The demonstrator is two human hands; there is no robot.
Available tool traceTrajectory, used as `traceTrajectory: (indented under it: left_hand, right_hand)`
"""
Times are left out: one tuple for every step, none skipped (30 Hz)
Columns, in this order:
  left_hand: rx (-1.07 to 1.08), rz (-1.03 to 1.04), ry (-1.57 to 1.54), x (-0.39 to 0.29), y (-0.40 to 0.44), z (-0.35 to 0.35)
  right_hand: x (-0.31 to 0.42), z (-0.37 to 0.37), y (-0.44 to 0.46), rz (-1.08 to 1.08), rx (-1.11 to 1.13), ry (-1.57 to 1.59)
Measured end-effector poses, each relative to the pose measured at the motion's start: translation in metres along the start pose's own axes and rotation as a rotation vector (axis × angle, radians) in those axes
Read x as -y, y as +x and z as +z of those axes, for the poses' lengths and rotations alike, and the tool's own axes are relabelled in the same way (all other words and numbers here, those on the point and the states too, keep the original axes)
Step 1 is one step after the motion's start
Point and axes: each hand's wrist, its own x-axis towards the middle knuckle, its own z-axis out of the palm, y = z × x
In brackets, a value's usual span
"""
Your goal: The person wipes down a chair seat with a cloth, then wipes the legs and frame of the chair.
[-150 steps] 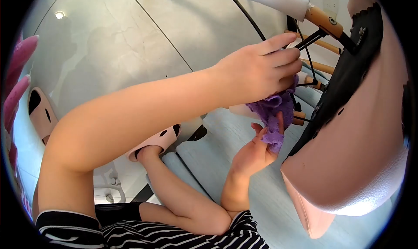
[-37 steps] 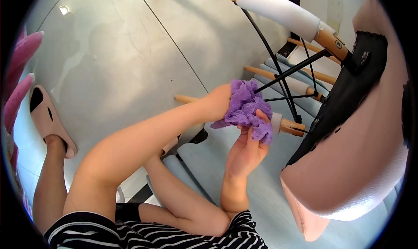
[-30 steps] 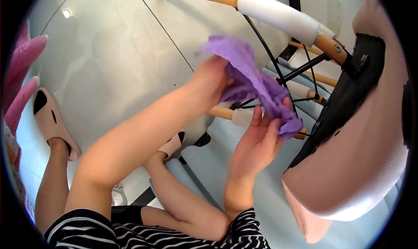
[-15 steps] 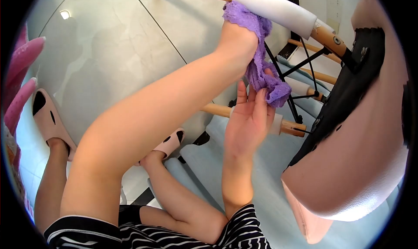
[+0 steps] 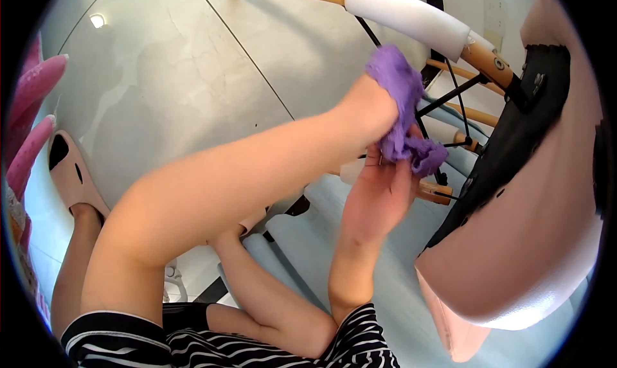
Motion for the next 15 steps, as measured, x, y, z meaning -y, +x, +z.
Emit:
traceTrajectory:
  left_hand:
    - [-0.09, 0.03, 0.019, -0.005, 0.007, -0.004]
    - [-0.178, 0.061, 0.036, -0.011, 0.014, -0.009]
    - [-0.114, 0.182, -0.037, -0.016, 0.021, -0.02]
    - [-0.051, 0.305, -0.109, -0.019, 0.025, -0.028]
    - [-0.132, 0.284, -0.147, -0.013, 0.027, -0.026]
    - [-0.161, 0.339, -0.113, -0.011, 0.03, -0.025]
    - [-0.192, 0.397, -0.08, -0.006, 0.036, -0.027]
    - [-0.222, 0.454, -0.049, -0.002, 0.042, -0.028]
    - [-0.319, 0.574, 0.158, 0.001, 0.049, -0.028]
    - [-0.393, 0.59, 0.197, 0.005, 0.055, -0.024]
    - [-0.465, 0.607, 0.237, 0.01, 0.06, -0.02]
    - [-0.537, 0.622, 0.28, 0.009, 0.058, -0.016]
    - [-0.537, 0.556, 0.257, 0.009, 0.056, -0.013]
    - [-0.482, 0.554, 0.181, 0.008, 0.052, -0.013]
    - [-0.426, 0.551, 0.104, 0.008, 0.049, -0.014]
  right_hand:
    - [0.0, 0.001, -0.001, 0.023, -0.019, -0.011]
    - [0.001, 0.002, -0.001, 0.044, -0.037, -0.024]
    - [0.002, 0.003, -0.001, 0.065, -0.054, -0.037]
    - [0.001, 0.004, 0.0, 0.081, -0.052, -0.032]
    - [-0.002, 0.004, 0.0, 0.099, -0.049, -0.025]
    - [-0.005, 0.005, -0.002, 0.122, -0.048, -0.018]
    - [-0.008, 0.008, -0.003, 0.126, -0.083, 0.001]
    - [-0.01, 0.009, -0.003, 0.124, -0.077, -0.01]
    - [-0.011, 0.008, -0.003, 0.123, -0.073, -0.023]
    - [-0.011, 0.007, -0.003, 0.12, -0.07, -0.034]
    - [-0.011, 0.006, -0.002, 0.124, -0.065, -0.035]
    - [-0.01, 0.004, -0.001, 0.128, -0.062, -0.035]
    - [-0.009, 0.003, -0.001, 0.132, -0.061, -0.033]
    - [-0.009, 0.003, -0.001, 0.135, -0.065, -0.032]
    - [-0.009, 0.004, -0.001, 0.138, -0.068, -0.031]
